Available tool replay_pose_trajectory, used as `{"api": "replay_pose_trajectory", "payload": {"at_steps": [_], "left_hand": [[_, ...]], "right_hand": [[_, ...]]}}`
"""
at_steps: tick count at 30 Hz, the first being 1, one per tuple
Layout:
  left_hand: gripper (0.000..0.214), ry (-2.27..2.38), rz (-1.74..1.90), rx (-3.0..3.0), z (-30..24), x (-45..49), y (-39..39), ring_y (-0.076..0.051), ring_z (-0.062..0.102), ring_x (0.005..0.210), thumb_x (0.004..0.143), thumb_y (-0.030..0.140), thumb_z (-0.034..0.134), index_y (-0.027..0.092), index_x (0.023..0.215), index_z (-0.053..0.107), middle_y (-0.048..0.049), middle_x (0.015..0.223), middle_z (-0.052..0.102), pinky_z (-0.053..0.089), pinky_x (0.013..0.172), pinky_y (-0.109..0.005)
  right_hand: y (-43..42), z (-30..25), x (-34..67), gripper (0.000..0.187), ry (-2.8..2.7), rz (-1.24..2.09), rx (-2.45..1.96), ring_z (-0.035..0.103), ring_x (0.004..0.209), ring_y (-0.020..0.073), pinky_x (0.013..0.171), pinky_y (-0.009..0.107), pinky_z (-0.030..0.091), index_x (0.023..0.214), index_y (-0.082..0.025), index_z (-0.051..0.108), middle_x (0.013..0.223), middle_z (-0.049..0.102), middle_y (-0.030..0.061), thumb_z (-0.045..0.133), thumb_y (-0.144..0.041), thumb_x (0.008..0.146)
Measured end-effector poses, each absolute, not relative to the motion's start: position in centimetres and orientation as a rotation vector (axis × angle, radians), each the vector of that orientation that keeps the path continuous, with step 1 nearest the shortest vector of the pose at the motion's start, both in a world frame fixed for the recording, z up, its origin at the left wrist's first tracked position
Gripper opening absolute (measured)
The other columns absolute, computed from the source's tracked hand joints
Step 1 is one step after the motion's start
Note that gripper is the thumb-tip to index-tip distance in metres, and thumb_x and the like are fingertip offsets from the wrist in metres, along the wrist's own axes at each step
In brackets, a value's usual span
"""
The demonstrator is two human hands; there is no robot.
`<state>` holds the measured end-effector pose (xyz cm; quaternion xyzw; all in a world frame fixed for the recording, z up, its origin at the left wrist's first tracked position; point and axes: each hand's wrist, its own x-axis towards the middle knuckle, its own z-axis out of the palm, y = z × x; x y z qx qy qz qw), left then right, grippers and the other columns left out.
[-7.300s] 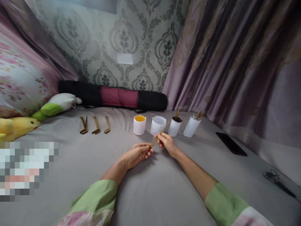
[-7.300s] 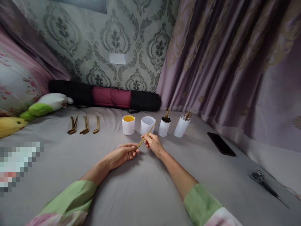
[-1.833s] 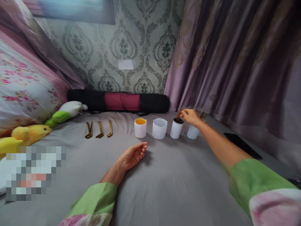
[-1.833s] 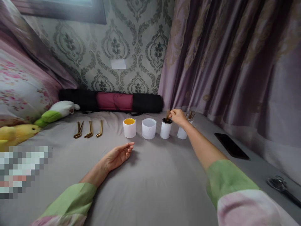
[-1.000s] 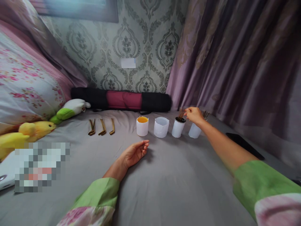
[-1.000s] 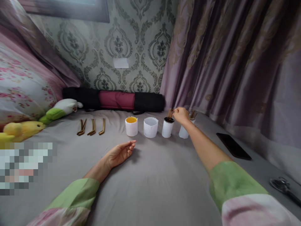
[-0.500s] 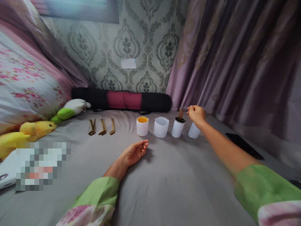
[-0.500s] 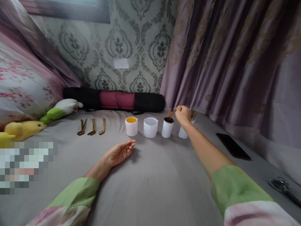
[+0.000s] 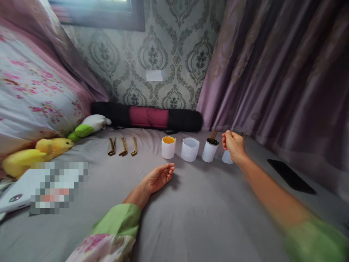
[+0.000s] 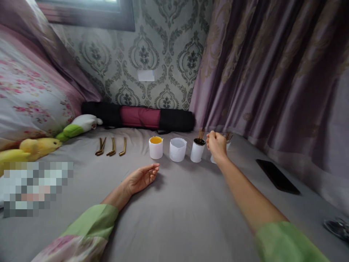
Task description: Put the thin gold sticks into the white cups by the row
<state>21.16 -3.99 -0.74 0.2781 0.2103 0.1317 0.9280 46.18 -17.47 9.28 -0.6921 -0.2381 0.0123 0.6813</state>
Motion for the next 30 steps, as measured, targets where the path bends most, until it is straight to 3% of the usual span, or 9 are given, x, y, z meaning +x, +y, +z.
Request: {"api": "replay_pose_trajectory", "payload": {"at_steps": [18,30], "left_hand": [[0.008,0.375,0.245,0.539,-0.9,21.3,-3.6,-0.005,0.054,0.058,0.077,0.011,0.057,0.007,0.084,0.060,-0.0046,0.072,0.060,0.043,0.054,-0.014],[0.007,0.382,0.241,0.534,-1.0,21.2,-3.5,-0.005,0.054,0.059,0.078,0.012,0.056,0.008,0.082,0.059,-0.0049,0.073,0.061,0.041,0.054,-0.015]], "right_hand": [[-15.4,2.7,37.9,0.034,-0.602,0.463,-1.471,0.039,0.037,0.0050,0.032,0.016,0.027,0.068,-0.017,0.051,0.051,0.045,-0.0051,0.055,-0.050,0.070],[-14.1,-1.7,37.1,0.036,-0.709,0.422,-1.680,0.042,0.039,0.0085,0.035,0.020,0.032,0.069,-0.017,0.053,0.052,0.048,-0.0025,0.044,-0.052,0.075]]}}
